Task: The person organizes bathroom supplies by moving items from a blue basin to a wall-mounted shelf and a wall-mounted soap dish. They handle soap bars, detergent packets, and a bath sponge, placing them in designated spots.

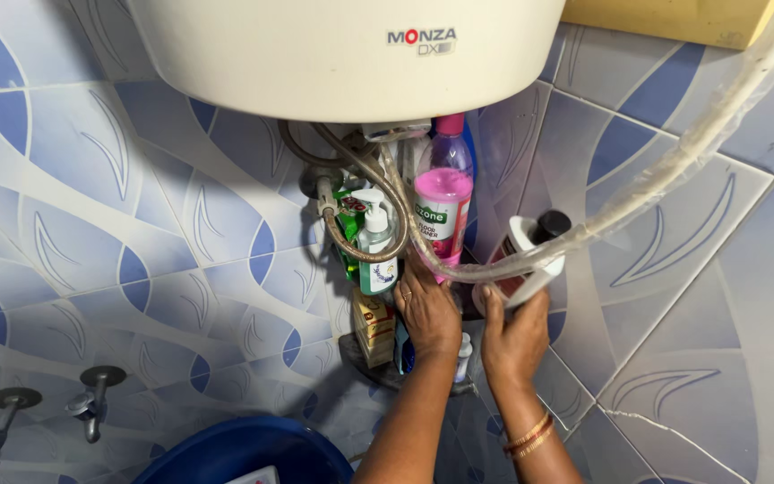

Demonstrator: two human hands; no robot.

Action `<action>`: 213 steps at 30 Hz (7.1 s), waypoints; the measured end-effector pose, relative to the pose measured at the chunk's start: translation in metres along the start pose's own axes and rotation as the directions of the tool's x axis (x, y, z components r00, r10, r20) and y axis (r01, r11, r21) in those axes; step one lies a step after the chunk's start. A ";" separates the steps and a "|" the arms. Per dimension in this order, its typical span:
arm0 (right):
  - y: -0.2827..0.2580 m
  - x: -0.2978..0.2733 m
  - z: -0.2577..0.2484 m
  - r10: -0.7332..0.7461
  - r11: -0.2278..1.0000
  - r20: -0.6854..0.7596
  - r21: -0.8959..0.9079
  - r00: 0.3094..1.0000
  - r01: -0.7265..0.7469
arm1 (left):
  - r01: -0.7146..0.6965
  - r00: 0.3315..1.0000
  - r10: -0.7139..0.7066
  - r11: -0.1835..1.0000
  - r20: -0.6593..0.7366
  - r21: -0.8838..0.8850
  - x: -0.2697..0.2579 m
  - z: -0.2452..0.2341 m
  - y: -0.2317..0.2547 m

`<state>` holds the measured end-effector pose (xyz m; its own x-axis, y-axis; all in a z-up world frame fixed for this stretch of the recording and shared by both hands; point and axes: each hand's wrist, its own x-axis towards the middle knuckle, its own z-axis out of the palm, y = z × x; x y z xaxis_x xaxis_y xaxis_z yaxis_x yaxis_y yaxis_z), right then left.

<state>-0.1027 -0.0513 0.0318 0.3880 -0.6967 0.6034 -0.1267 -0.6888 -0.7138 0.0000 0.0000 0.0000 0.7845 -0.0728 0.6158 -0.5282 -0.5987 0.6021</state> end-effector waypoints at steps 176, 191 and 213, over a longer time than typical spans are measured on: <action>-0.050 -0.463 -0.011 0.124 0.541 0.960 0.146 0.251 -0.828 | 0.781 0.544 -0.239 0.496 0.805 -0.380 -0.413 -0.318 -0.371; 0.018 -0.499 0.001 -0.022 0.636 0.958 0.235 0.287 -0.735 | 0.760 0.569 -0.097 0.439 0.816 -0.478 -0.386 -0.275 -0.353; 0.068 -0.297 -0.013 0.279 0.904 0.532 0.136 0.799 -0.406 | 0.496 0.680 0.035 0.714 0.733 -0.494 -0.238 -0.142 -0.207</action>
<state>-0.2384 0.1060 -0.1915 0.7609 -0.6420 0.0941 -0.1474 -0.3123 -0.9385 -0.1240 0.2545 -0.1988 0.7529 -0.6547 0.0671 -0.1485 -0.0697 0.9865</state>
